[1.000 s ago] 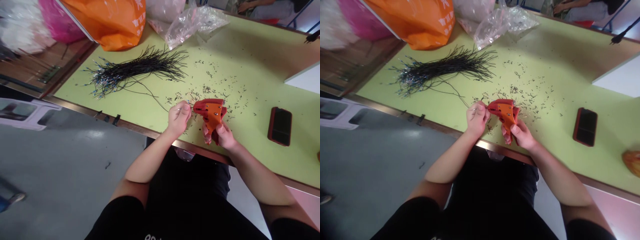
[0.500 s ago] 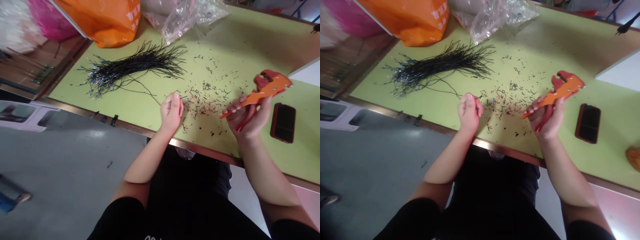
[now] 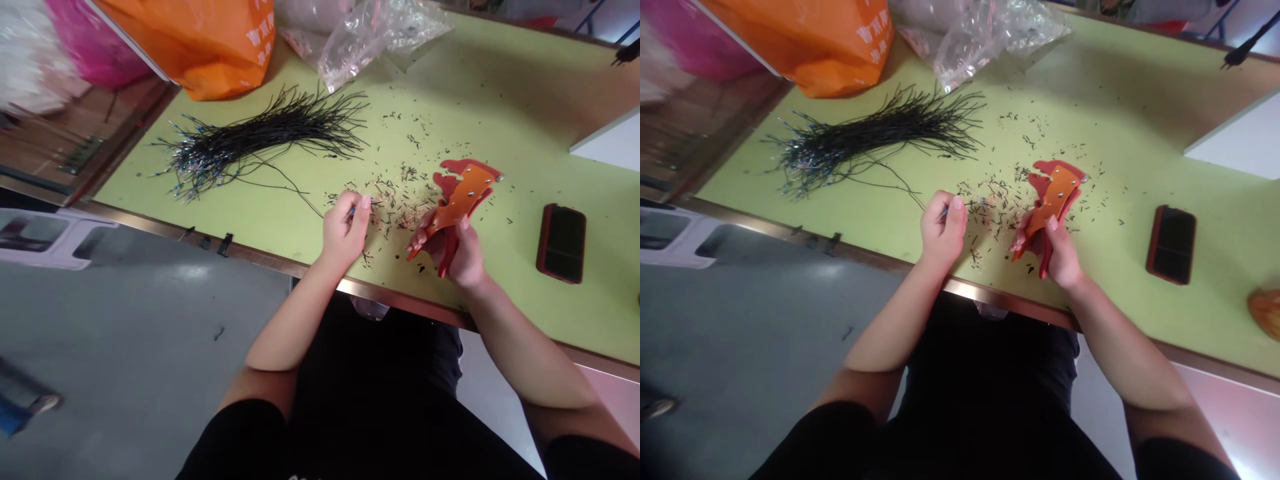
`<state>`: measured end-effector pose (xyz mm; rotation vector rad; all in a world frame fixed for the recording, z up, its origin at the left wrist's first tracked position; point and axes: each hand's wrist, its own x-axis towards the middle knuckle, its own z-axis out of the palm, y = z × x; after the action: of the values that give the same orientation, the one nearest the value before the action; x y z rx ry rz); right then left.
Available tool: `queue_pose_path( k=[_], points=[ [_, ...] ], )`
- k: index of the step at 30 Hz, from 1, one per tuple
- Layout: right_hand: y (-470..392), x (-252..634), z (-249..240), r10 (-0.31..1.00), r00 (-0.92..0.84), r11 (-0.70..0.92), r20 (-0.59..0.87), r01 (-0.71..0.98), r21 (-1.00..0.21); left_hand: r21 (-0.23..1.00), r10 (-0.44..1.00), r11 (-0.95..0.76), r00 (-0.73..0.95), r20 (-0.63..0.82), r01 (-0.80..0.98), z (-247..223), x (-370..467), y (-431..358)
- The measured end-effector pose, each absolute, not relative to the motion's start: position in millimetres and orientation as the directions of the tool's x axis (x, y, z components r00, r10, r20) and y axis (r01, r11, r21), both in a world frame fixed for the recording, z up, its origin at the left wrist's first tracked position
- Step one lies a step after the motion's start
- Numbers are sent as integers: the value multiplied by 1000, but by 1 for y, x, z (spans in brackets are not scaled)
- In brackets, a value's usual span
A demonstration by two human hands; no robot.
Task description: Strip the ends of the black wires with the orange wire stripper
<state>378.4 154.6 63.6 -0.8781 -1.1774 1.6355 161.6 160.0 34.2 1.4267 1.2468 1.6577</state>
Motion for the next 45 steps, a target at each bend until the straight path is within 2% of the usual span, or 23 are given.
queue_pose_path(
  k=[4,8,12,18,25,31,36,39,45],
  points=[
    [145,370,54,888,-447,-210,-103,-196,-958,875,851,-408,-237,468,261,37,162,159],
    [139,364,48,841,-536,-184,-71,-159,-970,792,792,-475,-206,574,383,39,162,158],
    [139,362,47,841,-540,-133,-16,-179,-975,709,741,-507,-172,649,489,36,165,157],
    [140,361,46,831,-554,-164,-46,-167,-972,620,687,-532,-134,714,577,34,170,156],
    [138,362,42,830,-558,-135,-20,-166,-977,541,649,-464,-146,746,702,37,169,155],
    [140,363,45,826,-564,-185,-19,-239,-953,555,638,-425,-199,744,715,38,170,155],
    [142,362,47,848,-529,-207,-7,-320,-925,455,658,-497,-20,752,739,37,175,154],
    [143,362,43,848,-531,-179,4,-292,-939,458,673,-528,23,739,715,37,177,153],
    [143,361,33,854,-519,-135,-21,-184,-973,383,567,-641,75,820,664,39,179,152]
  ],
)
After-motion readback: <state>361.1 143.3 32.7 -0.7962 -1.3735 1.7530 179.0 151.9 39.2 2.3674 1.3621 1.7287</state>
